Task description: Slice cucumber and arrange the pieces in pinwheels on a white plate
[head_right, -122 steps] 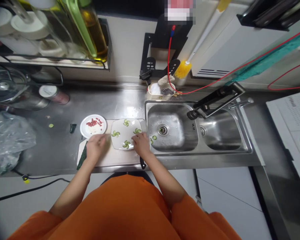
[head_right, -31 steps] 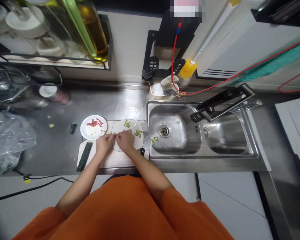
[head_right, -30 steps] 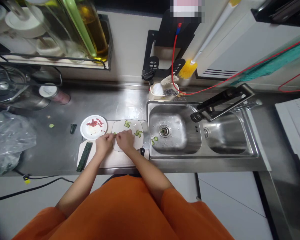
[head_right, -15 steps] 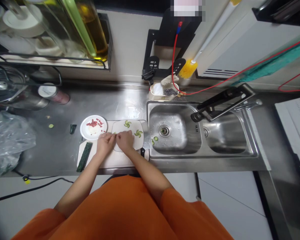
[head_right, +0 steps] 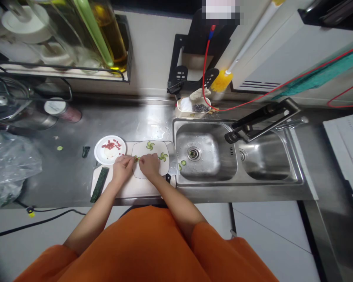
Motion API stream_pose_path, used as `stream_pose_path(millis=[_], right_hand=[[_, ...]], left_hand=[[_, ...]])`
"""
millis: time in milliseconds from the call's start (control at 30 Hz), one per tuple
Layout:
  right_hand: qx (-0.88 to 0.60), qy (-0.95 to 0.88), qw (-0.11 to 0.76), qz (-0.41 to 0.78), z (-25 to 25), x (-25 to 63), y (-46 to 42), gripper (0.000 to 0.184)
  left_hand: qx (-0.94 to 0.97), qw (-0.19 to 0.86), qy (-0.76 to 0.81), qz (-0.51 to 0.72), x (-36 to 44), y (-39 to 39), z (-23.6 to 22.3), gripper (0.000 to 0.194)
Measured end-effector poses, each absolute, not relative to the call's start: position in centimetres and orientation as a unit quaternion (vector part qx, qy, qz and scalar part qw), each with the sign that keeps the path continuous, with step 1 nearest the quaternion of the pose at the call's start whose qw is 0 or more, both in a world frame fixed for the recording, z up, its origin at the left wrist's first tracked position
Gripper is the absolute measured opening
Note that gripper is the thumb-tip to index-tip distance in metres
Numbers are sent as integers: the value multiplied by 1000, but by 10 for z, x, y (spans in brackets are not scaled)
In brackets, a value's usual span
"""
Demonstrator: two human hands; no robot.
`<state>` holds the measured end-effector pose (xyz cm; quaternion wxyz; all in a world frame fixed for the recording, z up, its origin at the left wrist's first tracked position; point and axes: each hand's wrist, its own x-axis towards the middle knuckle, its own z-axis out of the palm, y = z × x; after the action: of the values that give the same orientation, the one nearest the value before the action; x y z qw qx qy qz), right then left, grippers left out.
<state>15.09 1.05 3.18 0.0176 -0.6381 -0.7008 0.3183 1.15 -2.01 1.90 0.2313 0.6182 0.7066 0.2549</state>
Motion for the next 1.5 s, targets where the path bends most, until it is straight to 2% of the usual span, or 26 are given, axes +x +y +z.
stream_pose_path(millis=[133,267,900,1067,1267,1500], right_hand=[[-639,-700,22,318,33,155,10,22],[-638,-701,18,317,37,162,9,22],[-640,-707,6,299,40,172,3,24],[-641,-707,31,297,45,178,6,20],[-656,-689,81,297,46,191,25,20],[-660,-684,119,289,41,201,57,25]], left_hand=[[559,182,762,271,-4,-18,25,27],[493,139,827,233,-25,-16,27,28],[492,176,837,163,-21,-7,24,32],[467,207,835,204,-19,-7,34,31],[468,324,774,279,16,14,46,26],[527,377,721,245,58,48,39,20]])
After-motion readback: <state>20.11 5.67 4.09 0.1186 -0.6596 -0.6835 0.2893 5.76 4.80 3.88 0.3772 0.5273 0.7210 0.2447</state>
